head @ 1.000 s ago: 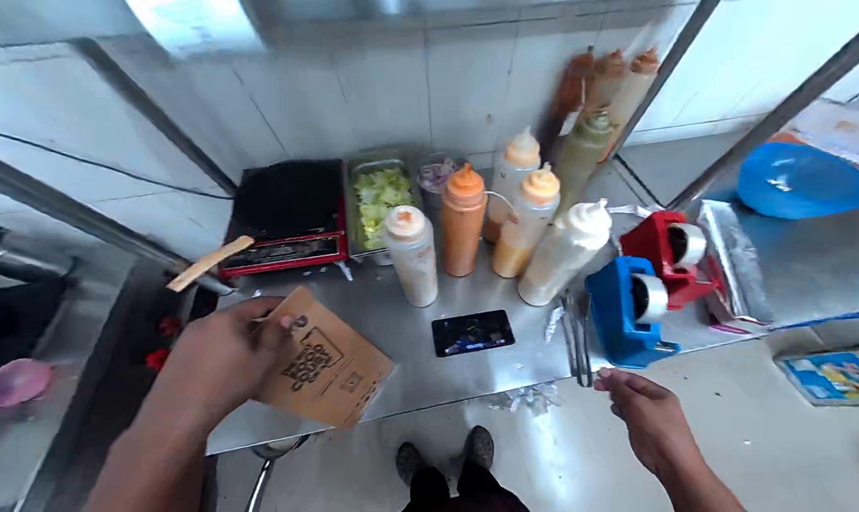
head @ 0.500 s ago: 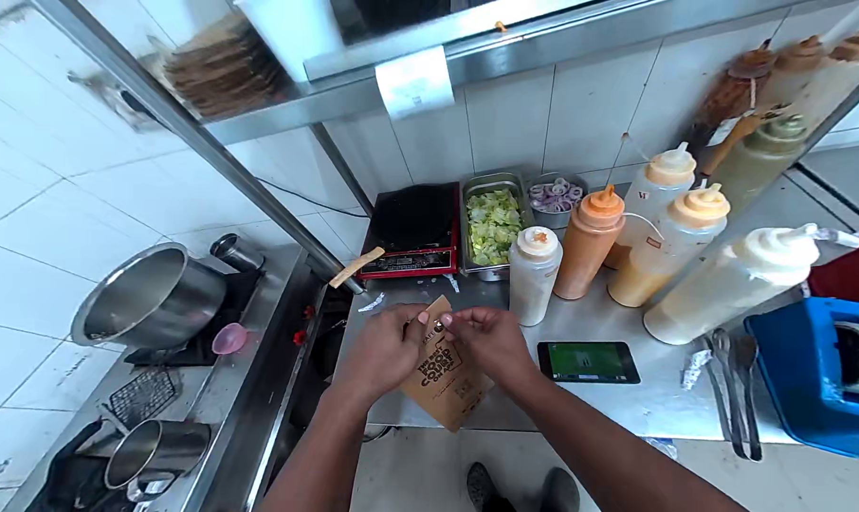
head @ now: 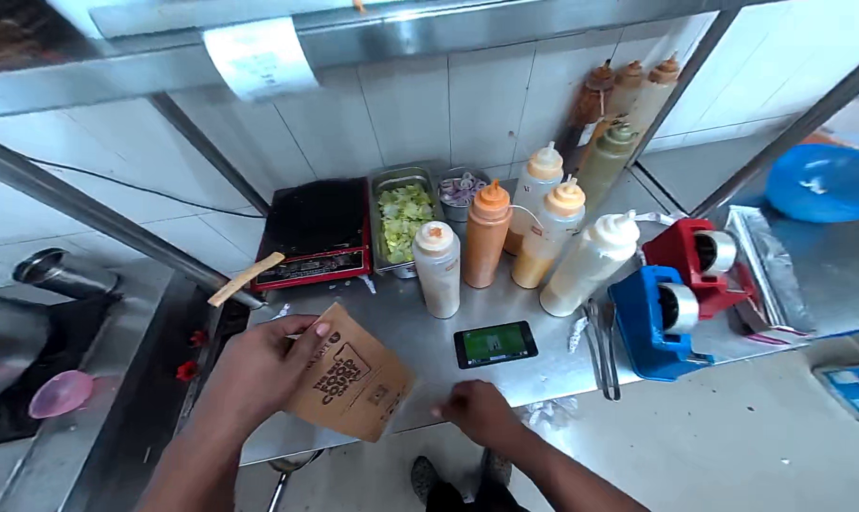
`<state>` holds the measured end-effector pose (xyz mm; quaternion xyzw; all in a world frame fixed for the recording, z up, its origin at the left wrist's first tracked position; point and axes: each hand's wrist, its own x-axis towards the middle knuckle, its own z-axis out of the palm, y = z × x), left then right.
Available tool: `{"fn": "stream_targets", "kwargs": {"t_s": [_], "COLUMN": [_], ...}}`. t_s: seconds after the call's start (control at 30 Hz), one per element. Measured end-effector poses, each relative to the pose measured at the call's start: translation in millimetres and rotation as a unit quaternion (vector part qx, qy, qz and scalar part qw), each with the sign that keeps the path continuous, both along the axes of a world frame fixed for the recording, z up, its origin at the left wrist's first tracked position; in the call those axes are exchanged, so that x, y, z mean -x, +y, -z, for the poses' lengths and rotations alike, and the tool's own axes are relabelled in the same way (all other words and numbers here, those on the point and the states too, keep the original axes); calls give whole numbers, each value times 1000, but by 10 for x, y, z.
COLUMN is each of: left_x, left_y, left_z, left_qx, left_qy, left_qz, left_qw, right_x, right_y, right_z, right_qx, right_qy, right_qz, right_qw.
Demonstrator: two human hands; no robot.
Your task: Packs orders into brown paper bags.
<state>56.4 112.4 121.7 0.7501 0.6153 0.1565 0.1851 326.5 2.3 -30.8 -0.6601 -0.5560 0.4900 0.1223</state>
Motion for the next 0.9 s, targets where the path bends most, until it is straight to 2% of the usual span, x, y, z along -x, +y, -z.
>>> {"fn": "stream_targets", "kwargs": {"t_s": [0.1,0.2,0.27,0.33,0.4,0.47,0.5,0.53,0.6,0.67,0.7,0.8,0.9], "left_x": [45,82,104,90,-36,-360,-639,-959,-1611,-2201,-2450,-2907,-3036], "left_y": [-31,-76,-84,-129,-222,-347,-439,-553,-834,-1120,-1250,-1602,-1762], "left_z": [-12,0,17,-26,-57,18,85,183,484,815,939,1099,1168], "left_qx": [8,5,-5,-42,-163,-263,-250,-186,24,221,291,412,419], "left_qy": [-9,-20,-15,-14,-51,-178,-262,-333,-407,-376,-343,-253,-224], "left_qz": [7,5,-8,-20,-3,56,99,142,219,272,304,411,494], "left_qw": [1000,1000,1000,999,985,947,927,913,886,858,840,773,728], "right_x": [-635,-1313,-1791,-2211,-2522,-2680,-2721,-2747,-2800,-2870,-2909,-2957,-2999], "right_y": [-735,-1271,-1437,-1469,-1387,-1249,-1176,-1109,-1002,-932,-914,-911,-919], "right_z": [201,50,-128,-223,-253,-283,-294,-306,-311,-312,-327,-398,-351], "right_qx": [-83,-262,-328,-333,-296,-231,-199,-173,-137,-123,-117,-106,-133], "right_qy": [-1,-50,-103,-154,-144,-105,-81,-58,-25,-30,-26,-9,0], "right_qz": [149,329,401,441,449,454,462,473,493,499,503,507,500], "right_qw": [985,906,849,819,831,854,861,862,859,857,856,855,856]}}
